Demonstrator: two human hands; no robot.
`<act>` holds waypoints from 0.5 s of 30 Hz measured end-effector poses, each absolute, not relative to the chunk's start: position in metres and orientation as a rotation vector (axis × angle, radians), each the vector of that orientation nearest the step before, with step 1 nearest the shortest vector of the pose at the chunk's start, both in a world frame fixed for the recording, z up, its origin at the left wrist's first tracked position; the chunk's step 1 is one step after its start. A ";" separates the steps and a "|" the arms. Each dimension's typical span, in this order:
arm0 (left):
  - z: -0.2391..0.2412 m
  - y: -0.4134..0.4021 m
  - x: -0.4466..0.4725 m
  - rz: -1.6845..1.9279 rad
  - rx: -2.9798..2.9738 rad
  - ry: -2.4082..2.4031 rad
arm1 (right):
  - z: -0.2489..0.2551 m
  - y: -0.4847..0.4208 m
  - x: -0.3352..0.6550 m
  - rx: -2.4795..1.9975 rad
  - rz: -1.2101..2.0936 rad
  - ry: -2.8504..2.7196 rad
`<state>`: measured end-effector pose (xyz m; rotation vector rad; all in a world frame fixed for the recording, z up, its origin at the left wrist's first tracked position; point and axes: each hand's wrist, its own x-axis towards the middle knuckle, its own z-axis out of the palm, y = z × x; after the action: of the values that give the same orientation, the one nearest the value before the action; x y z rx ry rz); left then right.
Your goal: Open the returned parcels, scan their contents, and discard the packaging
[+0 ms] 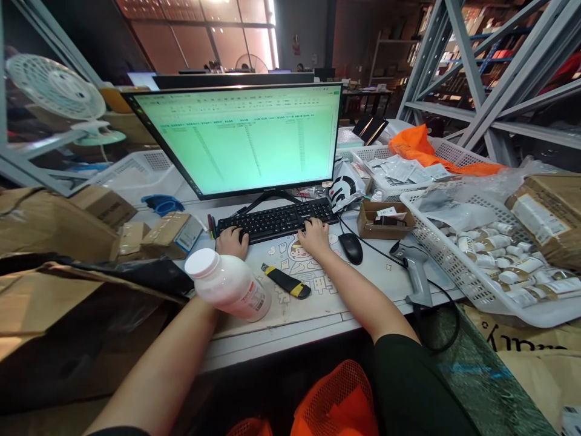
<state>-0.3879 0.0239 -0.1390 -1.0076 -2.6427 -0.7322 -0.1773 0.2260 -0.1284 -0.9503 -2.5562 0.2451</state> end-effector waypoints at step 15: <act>-0.138 0.022 -0.385 -0.689 -1.017 -2.635 | -0.102 0.231 -0.103 -1.007 0.064 -2.554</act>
<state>-0.3854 0.0222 -0.1384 -1.0165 -2.6348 -0.6886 -0.1028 0.2307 -0.1016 -1.0075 -2.5541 0.0640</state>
